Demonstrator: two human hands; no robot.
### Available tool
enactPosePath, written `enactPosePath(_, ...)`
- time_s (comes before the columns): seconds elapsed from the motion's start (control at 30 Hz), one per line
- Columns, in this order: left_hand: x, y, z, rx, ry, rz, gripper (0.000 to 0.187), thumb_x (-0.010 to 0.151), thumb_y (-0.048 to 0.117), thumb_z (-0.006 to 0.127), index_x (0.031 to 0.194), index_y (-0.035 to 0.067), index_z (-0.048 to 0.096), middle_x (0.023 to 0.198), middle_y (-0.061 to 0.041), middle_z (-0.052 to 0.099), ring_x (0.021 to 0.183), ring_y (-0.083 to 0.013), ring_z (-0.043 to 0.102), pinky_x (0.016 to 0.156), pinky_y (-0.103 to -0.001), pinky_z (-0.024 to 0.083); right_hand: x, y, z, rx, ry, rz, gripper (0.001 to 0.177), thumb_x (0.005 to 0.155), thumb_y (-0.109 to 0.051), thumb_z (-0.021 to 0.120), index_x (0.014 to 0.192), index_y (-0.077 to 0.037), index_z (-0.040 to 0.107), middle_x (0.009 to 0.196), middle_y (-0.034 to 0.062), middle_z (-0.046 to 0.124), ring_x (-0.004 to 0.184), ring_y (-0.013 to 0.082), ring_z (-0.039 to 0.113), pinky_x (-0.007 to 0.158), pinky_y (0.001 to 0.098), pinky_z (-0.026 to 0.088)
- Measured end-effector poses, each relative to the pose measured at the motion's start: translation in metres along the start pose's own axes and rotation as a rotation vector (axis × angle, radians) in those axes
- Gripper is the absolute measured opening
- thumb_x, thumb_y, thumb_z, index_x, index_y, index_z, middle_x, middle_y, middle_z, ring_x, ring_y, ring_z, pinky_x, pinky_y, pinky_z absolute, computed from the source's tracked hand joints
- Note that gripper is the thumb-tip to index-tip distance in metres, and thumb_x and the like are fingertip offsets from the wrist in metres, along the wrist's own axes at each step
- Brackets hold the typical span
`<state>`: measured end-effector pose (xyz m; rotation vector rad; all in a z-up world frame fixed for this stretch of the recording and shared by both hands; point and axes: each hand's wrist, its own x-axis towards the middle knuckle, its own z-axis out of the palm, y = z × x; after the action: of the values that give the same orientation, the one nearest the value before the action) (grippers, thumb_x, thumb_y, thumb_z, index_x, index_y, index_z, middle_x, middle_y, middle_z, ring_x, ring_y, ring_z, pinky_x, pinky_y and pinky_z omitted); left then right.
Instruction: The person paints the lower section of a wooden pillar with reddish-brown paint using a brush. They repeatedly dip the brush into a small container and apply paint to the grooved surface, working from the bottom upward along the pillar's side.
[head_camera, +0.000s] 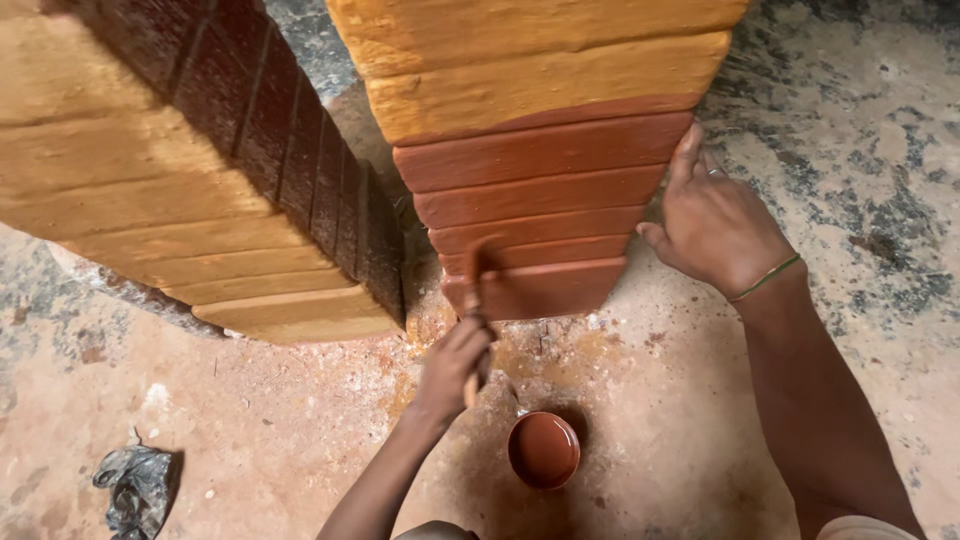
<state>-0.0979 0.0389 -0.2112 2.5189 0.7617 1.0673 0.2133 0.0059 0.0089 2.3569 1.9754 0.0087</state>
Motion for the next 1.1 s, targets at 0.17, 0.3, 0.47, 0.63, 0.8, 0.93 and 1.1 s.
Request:
enactPosePath(0.17,-0.036,-0.006,-0.042,0.117,0.203,-0.385,0.016,0.09,-0.004,0.06,0.093,0.007,0.07,0.088,-0.008,0.069,0.058,-0.016,0.064,0.046,-0.028,0.057,0.001,0.003,0.008,0.009,-0.028,0.024,0.112,0.094,-0.039,0.069,0.151,0.027,-0.001,0.14,0.0424,0.045,0.121,0.0439,0.062,0.103,0.0422,0.055)
enactPosePath(0.3,-0.021,0.005,-0.061,0.063,0.257,-0.377,0.014,0.093,-0.006,0.058,0.091,0.005,0.066,0.091,-0.01,0.068,0.061,-0.0153,0.065,0.046,-0.027,0.056,0.004,0.003,0.009,-0.029,0.097,-0.05,0.115,0.088,-0.04,0.073,0.143,0.029,0.0,0.143,0.0489,0.032,0.124,0.0467,0.056,0.099,0.0424,0.054)
enactPosePath(0.47,0.033,0.044,-0.029,0.044,0.054,-0.014,0.021,0.083,-0.009,0.065,0.097,0.006,0.065,0.098,-0.011,0.065,0.071,-0.0199,0.067,0.051,-0.027,0.061,0.006,0.001,0.006,-0.019,-0.046,0.039,0.115,0.093,-0.04,0.069,0.149,0.027,-0.005,0.148,0.0485,0.029,0.121,0.0454,0.06,0.101,0.0417,0.054)
enactPosePath(0.63,0.078,0.087,-0.01,-0.08,-0.149,0.238,0.028,0.079,-0.004,0.07,0.103,0.008,0.06,0.099,-0.01,0.06,0.083,-0.0269,0.07,0.06,-0.033,0.064,0.002,-0.007,-0.001,-0.068,-0.06,0.064,0.116,0.094,-0.043,0.068,0.149,0.027,-0.006,0.141,0.0454,0.042,0.11,0.0432,0.067,0.093,0.0417,0.059)
enactPosePath(0.8,0.083,0.092,-0.013,-0.028,-0.076,0.333,0.026,0.084,-0.002,0.071,0.104,0.01,0.058,0.098,-0.008,0.06,0.088,-0.027,0.069,0.064,-0.031,0.063,0.0,-0.013,-0.01,-0.107,-0.126,0.09,0.116,0.096,-0.044,0.065,0.151,0.027,-0.007,0.123,0.0426,0.06,0.101,0.0404,0.071,0.09,0.0404,0.061)
enactPosePath(0.93,0.071,0.051,-0.037,0.168,0.018,0.215,0.016,0.092,-0.004,0.07,0.094,0.008,0.058,0.092,-0.007,0.062,0.073,-0.0189,0.063,0.052,-0.025,0.057,0.002,-0.01,-0.009,-0.035,-0.126,0.083,0.115,0.096,-0.041,0.065,0.15,0.025,-0.012,0.139,0.0447,0.039,0.104,0.0422,0.069,0.092,0.0409,0.06)
enactPosePath(1.1,0.028,0.032,-0.076,0.276,0.273,0.035,0.006,0.094,0.002,0.071,0.094,0.004,0.065,0.091,-0.009,0.065,0.069,-0.0151,0.062,0.048,-0.025,0.052,0.001,-0.002,0.002,-0.035,-0.028,0.006,0.115,0.092,-0.04,0.068,0.146,0.027,-0.008,0.149,0.0484,0.025,0.112,0.0446,0.065,0.094,0.0413,0.058)
